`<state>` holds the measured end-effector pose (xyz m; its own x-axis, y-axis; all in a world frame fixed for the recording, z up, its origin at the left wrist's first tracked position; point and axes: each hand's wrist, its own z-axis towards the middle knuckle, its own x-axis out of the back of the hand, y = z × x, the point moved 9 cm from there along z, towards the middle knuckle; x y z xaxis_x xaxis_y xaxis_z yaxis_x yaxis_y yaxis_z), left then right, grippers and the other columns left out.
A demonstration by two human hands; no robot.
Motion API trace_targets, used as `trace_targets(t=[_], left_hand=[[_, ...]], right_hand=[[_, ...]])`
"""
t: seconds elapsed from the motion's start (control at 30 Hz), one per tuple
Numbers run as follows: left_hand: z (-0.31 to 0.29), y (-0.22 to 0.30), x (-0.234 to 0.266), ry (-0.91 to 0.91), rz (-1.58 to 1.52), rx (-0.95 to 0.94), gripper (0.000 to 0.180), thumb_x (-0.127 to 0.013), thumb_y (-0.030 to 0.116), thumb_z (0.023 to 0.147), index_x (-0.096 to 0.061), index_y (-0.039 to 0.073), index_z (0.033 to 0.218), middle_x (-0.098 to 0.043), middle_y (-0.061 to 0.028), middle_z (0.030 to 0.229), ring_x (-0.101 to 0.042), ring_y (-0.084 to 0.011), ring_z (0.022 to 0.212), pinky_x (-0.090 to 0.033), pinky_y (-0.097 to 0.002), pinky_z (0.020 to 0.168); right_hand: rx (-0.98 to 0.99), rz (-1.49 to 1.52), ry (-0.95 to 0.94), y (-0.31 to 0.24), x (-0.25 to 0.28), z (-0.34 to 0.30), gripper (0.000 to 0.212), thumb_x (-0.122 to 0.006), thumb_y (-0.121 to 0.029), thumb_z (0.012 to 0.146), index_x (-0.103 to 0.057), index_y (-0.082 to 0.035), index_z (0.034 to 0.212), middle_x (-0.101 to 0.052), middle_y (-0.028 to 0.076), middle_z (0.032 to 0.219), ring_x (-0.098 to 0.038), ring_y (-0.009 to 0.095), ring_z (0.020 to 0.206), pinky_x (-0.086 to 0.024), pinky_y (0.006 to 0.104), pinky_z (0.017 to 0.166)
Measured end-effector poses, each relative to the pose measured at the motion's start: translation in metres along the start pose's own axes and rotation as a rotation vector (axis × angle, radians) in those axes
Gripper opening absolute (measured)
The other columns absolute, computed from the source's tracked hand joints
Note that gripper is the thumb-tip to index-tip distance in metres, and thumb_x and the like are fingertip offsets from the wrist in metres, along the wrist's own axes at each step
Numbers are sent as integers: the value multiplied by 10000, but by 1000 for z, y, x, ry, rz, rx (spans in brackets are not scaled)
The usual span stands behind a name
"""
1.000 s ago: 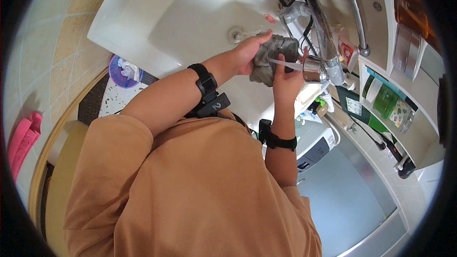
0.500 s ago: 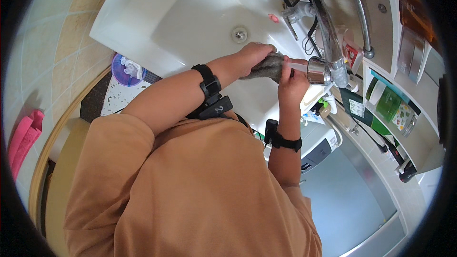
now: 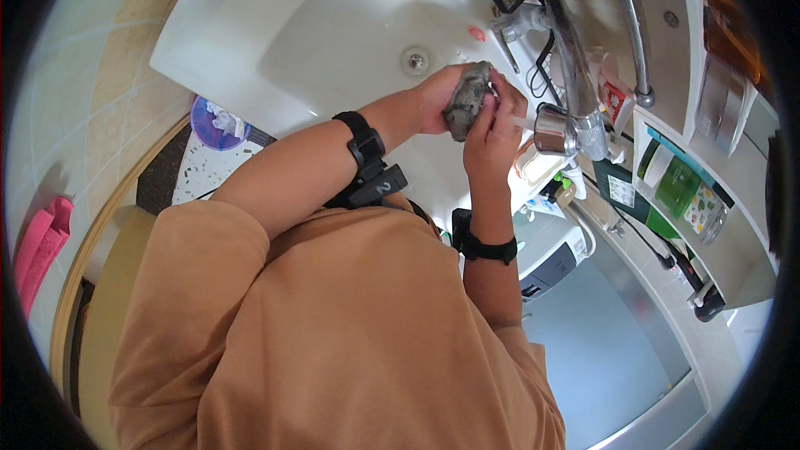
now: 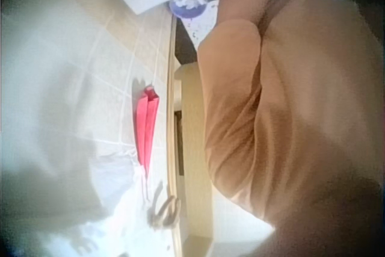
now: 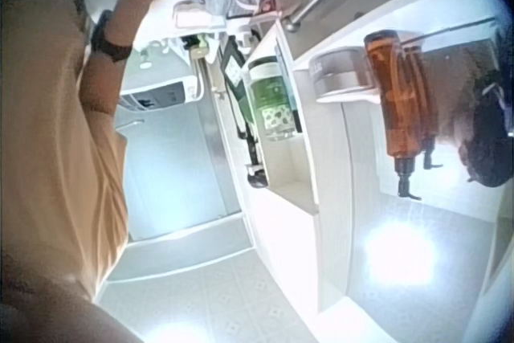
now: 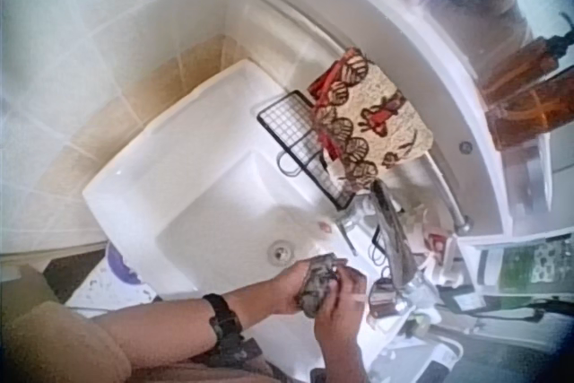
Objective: Washing a cloth in a sink and then using it to wipe down the exterior of a white wardrobe in a bedroom.
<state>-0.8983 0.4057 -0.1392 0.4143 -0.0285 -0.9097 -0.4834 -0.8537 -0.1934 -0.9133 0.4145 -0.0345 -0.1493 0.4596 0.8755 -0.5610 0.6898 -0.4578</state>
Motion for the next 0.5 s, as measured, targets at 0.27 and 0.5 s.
trace_targets(t=[0.27, 0.5], left_hand=[[-2, 1, 8, 186, -111, -51, 445, -431, 505, 917, -577, 88, 972, -626, -62, 951, -599, -199, 884, -473, -353, 845], [11, -1, 30, 273, -85, -88, 368, -366, 344, 922, -541, 23, 882, -599, -136, 853, -587, -285, 860, -461, -402, 866]], right_hand=[[-45, 40, -28, 9, -17, -5, 398, -607, -178, 808, -546, 11, 1153, -546, 242, 1158, -537, 390, 1057, -437, 433, 904], [-7, -92, -63, 12, -30, -7, 237, -599, -166, 811, -563, 8, 967, -589, 207, 992, -569, 395, 855, -474, 442, 737]])
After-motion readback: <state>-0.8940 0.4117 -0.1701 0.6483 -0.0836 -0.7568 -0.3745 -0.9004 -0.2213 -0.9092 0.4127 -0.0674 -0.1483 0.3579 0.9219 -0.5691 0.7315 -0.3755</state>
